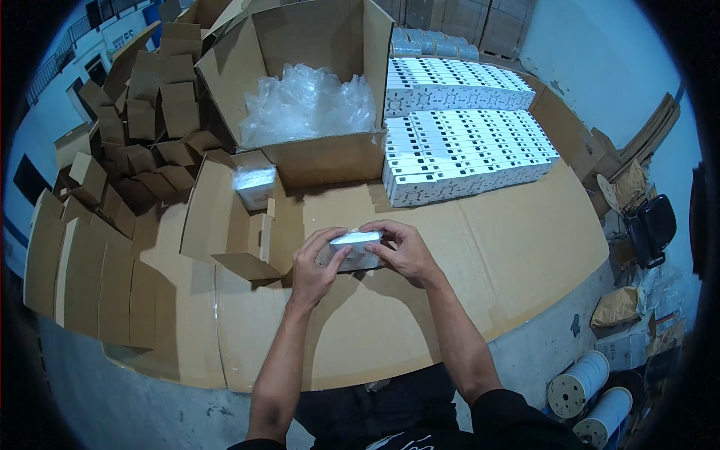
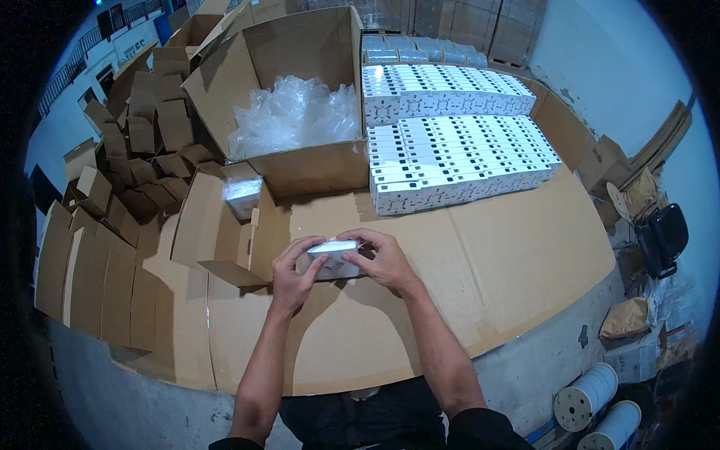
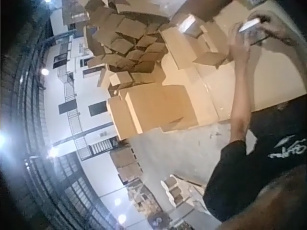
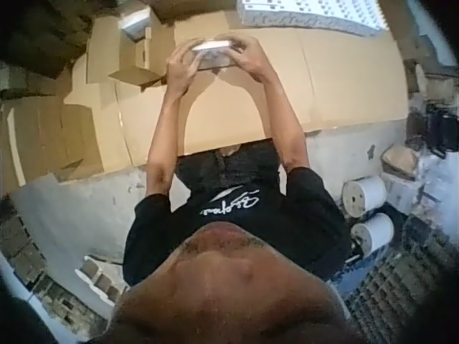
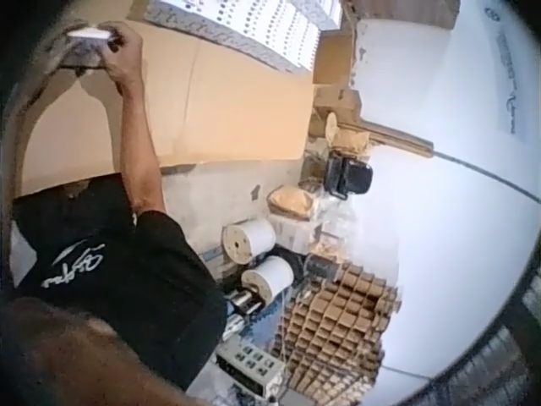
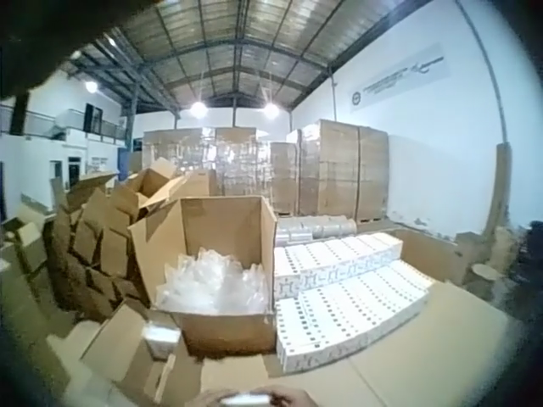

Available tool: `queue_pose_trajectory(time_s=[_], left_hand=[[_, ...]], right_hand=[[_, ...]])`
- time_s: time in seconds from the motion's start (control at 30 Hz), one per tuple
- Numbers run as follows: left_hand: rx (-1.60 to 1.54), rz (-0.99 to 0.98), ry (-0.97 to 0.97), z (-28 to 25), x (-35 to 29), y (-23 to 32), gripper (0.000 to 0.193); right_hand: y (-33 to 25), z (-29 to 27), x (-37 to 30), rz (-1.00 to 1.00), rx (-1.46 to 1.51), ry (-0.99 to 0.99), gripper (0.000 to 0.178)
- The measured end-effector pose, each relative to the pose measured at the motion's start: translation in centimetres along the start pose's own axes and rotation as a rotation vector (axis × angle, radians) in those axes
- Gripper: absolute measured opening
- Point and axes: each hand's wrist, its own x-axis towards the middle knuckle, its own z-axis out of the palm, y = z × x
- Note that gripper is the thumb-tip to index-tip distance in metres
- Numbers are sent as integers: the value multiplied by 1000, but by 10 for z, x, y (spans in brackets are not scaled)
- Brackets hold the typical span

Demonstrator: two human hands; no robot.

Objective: Packing small product boxes into plastic bags and cardboard shipping boxes.

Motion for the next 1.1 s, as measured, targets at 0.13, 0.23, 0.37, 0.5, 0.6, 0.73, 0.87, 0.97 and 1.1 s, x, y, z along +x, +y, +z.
queue_pose_trajectory(time_s=[0.13, 0.23, 0.37, 0.5, 0.6, 0.73, 0.87, 0.97, 1.1], left_hand=[[-341, -267, -4, 5, -2, -8, 32], [-417, -387, -29, 6, -1, -7, 30], [-443, -463, -73, 6, -2, -12, 26], [-422, -478, -79, 13, -4, -18, 24], [-343, -423, -46, 12, -6, -14, 26], [-116, -409, -78, 7, -6, -4, 27], [-71, -386, -69, 0, -23, -12, 35], [162, -138, -16, 2, -46, -15, 44], [388, -19, -94, 0, -77, 5, 56]], right_hand=[[9, -2, 5, 41, -54, 9, 30], [18, -2, 8, -257, -138, 80, 29], [1, 3, 2, -47, -134, 47, 28], [-1, -1, 3, 11, -258, 46, 23], [-14, -5, 3, -80, -412, 24, 21], [-16, -14, 6, -84, -478, -42, 19], [-17, -14, 17, -185, -630, 15, 20], [-23, -13, 32, -142, -659, 84, 21], [-12, -11, 64, -245, -610, 170, 19]])
